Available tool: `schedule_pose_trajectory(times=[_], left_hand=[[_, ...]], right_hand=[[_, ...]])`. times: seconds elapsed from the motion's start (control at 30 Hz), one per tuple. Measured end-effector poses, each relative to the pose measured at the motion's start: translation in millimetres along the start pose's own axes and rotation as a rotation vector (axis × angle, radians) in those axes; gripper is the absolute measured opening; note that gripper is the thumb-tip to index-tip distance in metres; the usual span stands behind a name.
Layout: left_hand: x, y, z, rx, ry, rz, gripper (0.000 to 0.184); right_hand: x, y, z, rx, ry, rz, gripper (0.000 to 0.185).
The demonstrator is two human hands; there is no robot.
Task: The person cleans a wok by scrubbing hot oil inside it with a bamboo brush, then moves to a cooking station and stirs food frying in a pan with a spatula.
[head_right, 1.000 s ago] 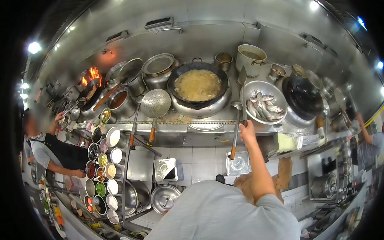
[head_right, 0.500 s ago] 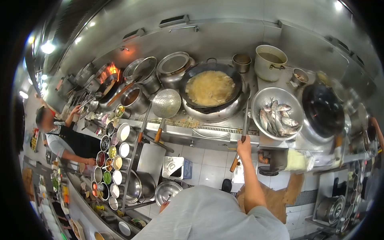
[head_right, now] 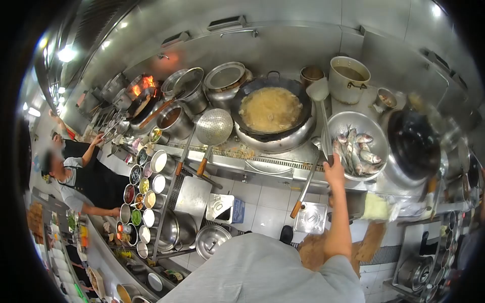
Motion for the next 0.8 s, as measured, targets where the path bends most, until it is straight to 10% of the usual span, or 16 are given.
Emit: schedule_pose_trajectory(times=[0.33, 0.5, 0.8], left_hand=[[-9.5, -72.1, 12.6, 0.015, 0.056, 0.071, 0.031], [2.1, -74.2, 20.0, 0.047, 0.028, 0.035, 0.032], [67.6, -55.7, 27.9, 0.037, 0.149, 0.083, 0.029]], right_hand=[[99.4, -75.2, 25.5, 0.069, 0.443, 0.339, 0.046], [117.3, -120.6, 9.7, 0.465, 0.176, -0.212, 0.030], [98.0, -118.9, 14.6, 0.786, -0.063, -0.479, 0.020]])
Point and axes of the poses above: each hand's wrist, its own y-axis away from the middle knuckle, its own z-axis out of the back of the hand, x = y × z, the point moved 2 cm from there along -y, towards the middle knuckle, and after that the axes turned 11 degrees about -x, right-handed, at the moved point
